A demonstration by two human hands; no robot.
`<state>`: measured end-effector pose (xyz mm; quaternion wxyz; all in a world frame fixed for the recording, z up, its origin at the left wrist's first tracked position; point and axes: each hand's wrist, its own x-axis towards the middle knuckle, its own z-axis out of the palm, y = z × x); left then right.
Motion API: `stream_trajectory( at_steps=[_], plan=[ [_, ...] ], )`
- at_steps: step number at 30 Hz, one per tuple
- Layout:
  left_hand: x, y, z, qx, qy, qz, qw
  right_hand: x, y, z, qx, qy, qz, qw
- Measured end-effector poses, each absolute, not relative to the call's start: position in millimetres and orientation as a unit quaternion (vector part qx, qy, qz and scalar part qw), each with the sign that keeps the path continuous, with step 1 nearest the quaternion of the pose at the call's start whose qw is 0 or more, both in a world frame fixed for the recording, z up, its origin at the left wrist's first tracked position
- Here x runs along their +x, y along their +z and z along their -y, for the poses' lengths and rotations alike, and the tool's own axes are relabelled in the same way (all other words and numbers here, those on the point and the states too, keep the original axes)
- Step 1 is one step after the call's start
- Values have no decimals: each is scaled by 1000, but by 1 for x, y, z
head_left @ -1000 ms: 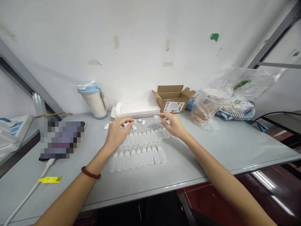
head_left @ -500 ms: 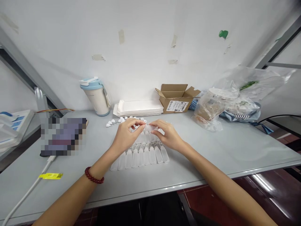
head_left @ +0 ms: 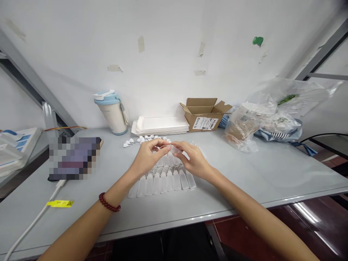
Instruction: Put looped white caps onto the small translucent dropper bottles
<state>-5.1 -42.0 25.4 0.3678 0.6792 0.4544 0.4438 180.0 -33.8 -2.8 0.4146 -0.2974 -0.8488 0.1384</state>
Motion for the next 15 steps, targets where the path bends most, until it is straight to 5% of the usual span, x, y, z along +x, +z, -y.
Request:
stream_trajectory(
  at_steps=[3,9,15],
  plan=[
    [-6,25,42,663,426,-444,426,178,-1,36,-294,194,835,422],
    [-3,21,43,635,426,-437,474,182,9,33,-295,492,697,430],
    [3,15,42,779,473,-405,75,187,12,25,-262,649,561,442]
  ],
)
